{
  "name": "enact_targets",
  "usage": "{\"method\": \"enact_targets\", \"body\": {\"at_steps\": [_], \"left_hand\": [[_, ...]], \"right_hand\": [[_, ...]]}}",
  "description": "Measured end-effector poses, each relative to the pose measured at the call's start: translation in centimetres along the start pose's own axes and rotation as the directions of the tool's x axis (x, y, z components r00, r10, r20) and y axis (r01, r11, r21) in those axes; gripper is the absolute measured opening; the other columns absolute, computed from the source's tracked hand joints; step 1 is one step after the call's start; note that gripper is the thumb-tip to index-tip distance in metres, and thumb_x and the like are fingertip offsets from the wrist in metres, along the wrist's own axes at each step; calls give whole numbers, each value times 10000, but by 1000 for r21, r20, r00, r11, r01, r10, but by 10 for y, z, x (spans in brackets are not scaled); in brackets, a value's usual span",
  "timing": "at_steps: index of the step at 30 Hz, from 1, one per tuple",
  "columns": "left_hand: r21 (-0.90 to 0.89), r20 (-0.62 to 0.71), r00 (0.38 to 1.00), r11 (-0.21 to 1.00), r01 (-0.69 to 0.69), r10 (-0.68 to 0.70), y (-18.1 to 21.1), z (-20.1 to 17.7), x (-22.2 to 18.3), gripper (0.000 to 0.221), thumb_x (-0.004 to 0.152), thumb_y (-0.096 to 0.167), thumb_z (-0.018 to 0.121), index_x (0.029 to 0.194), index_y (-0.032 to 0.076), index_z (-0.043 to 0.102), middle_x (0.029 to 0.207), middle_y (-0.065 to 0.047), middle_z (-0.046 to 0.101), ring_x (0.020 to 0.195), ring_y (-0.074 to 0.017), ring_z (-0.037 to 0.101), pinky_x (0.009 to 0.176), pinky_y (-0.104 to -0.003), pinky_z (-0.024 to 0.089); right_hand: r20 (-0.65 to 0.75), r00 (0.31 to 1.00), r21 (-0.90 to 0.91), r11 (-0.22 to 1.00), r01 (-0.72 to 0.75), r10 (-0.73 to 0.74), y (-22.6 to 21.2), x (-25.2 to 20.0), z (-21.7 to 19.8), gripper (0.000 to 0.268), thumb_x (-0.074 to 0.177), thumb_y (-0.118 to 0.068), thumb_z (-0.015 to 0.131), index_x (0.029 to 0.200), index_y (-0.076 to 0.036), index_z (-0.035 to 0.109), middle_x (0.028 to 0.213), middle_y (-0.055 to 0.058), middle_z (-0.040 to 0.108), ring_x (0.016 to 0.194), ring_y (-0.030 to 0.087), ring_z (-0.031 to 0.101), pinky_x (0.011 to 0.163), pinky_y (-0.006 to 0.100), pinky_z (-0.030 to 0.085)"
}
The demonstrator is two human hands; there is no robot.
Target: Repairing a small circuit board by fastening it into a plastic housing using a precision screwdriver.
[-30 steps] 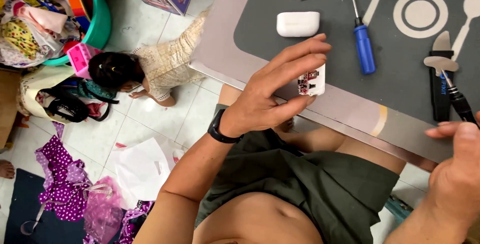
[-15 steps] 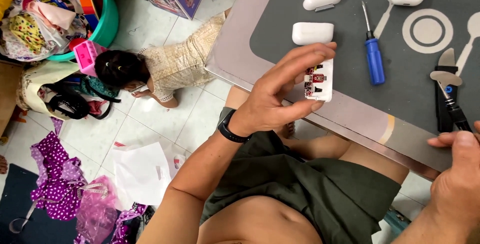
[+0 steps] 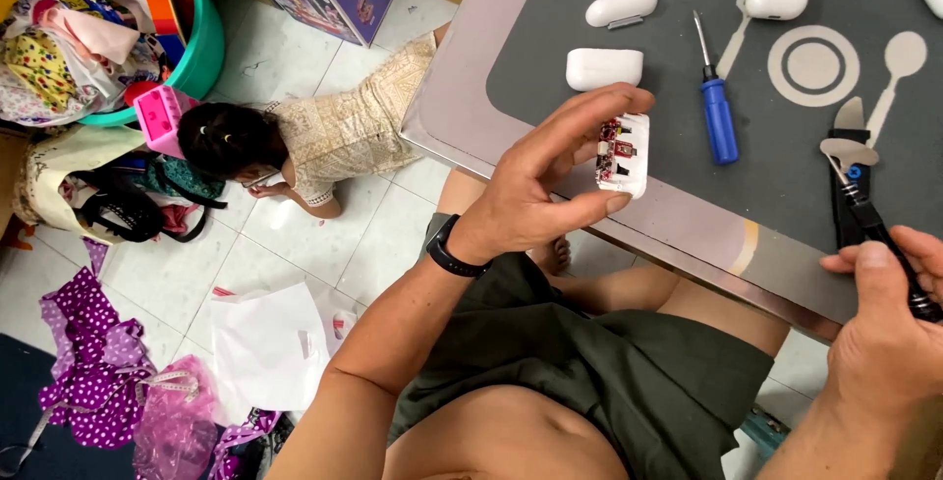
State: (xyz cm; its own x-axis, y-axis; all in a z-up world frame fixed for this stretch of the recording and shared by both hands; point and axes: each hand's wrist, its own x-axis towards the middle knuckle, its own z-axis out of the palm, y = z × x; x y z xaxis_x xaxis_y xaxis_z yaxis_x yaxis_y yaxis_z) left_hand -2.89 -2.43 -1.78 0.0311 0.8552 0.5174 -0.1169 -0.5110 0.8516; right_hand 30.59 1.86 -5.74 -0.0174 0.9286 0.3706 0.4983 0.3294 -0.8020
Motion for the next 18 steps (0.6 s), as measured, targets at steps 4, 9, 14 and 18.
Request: {"method": "enact_targets", "body": {"at_steps": [4,9,14,18], "left_hand": [[-19,-7,1000,1000,15,-15,3,2,2,632,1080,14,695,1613,141,379,1622,-120,465,1582,-278,472,1288,-398,565],[-66,-15,998,996,54,-56,0,2,0,667,1073,1,698,1628,131,352,1653,-103,458,1575,-302,502,1323,-420,524],[-63,-6,995,993,96,-97,1,2,0,628,1083,95,698,1614,134,364,1638,-133,483,1526,-307,559,1164,-371,595],[-23,-10,997,997,79,-79,0,3,0,621,1084,97,707,1607,140,376,1620,-114,503,1487,-301,596,1030,-337,621]], "right_hand": [[-24,996,48,996,82,-80,1,2,1,159,1290,140,595,1433,204,572,1124,323,650,942,376,710,1006,446,562],[-43,999,92,996,-8,12,1,3,2,149,1269,100,609,1417,94,598,1123,235,671,942,288,725,988,354,576],[-45,999,124,992,2,3,5,2,2,156,1261,77,615,1414,110,602,1104,248,667,912,302,716,955,357,573],[-31,999,91,995,-35,38,-5,2,1,163,1267,70,598,1429,85,592,1129,233,681,920,279,715,882,381,576]]}}
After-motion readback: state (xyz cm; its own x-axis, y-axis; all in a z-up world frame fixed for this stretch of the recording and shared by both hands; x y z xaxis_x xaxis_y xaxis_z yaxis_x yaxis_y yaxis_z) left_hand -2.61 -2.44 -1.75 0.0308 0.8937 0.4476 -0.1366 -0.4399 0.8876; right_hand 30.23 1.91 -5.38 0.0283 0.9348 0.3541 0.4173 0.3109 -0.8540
